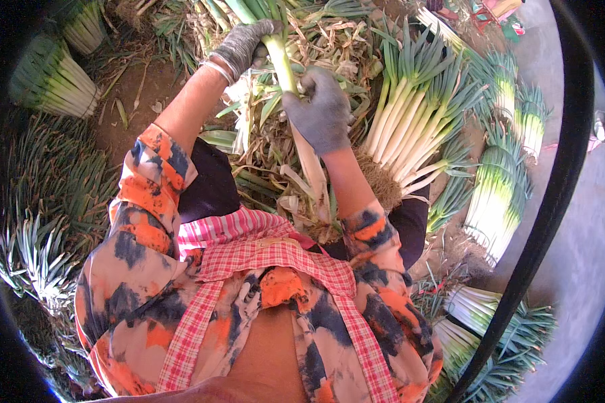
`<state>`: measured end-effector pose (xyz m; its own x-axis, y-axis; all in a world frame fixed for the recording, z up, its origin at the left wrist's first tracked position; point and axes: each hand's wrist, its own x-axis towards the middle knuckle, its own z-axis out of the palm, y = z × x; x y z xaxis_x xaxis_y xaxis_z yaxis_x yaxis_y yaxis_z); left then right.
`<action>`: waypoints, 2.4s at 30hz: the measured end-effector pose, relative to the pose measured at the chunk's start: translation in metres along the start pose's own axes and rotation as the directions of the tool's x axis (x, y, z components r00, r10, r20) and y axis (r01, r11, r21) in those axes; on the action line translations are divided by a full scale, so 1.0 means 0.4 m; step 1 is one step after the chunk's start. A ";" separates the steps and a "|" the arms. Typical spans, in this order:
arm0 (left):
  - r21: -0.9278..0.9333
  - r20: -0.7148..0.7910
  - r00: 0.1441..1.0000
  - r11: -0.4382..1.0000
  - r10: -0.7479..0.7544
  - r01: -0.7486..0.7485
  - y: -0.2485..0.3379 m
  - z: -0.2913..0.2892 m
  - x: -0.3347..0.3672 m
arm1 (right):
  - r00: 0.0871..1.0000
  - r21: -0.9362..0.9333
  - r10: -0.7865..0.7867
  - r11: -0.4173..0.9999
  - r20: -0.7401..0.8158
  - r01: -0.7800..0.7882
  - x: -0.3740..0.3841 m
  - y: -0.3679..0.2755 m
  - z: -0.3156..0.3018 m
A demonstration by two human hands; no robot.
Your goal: The person picks up individual leeks from a pile, peels away the outer layers and debris by hand, and places the cleaned leeks onto another pile.
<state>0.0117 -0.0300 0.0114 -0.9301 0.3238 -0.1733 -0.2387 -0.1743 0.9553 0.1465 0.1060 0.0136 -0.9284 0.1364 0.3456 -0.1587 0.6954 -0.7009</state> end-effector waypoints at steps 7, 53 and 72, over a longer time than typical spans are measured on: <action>0.008 -0.079 0.997 1.000 0.009 -0.009 -0.013 0.026 -0.010 | 0.995 -0.246 0.074 0.968 0.071 -0.054 0.108 -0.016 0.028; -0.048 0.151 0.952 0.964 0.265 -0.261 -0.014 -0.024 -0.002 | 0.971 -0.487 0.164 0.871 0.175 -0.059 0.028 0.357 0.110; -0.507 0.262 0.918 0.851 0.299 -0.133 0.011 -0.135 0.060 | 0.867 0.437 0.014 0.859 0.499 -0.265 -0.025 0.013 0.007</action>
<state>-0.0267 -0.0732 -0.0015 -0.8519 0.4881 0.1897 -0.2209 -0.6633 0.7150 0.1542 0.1062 0.0048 -0.9743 -0.2241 -0.0215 -0.0369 0.2531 -0.9667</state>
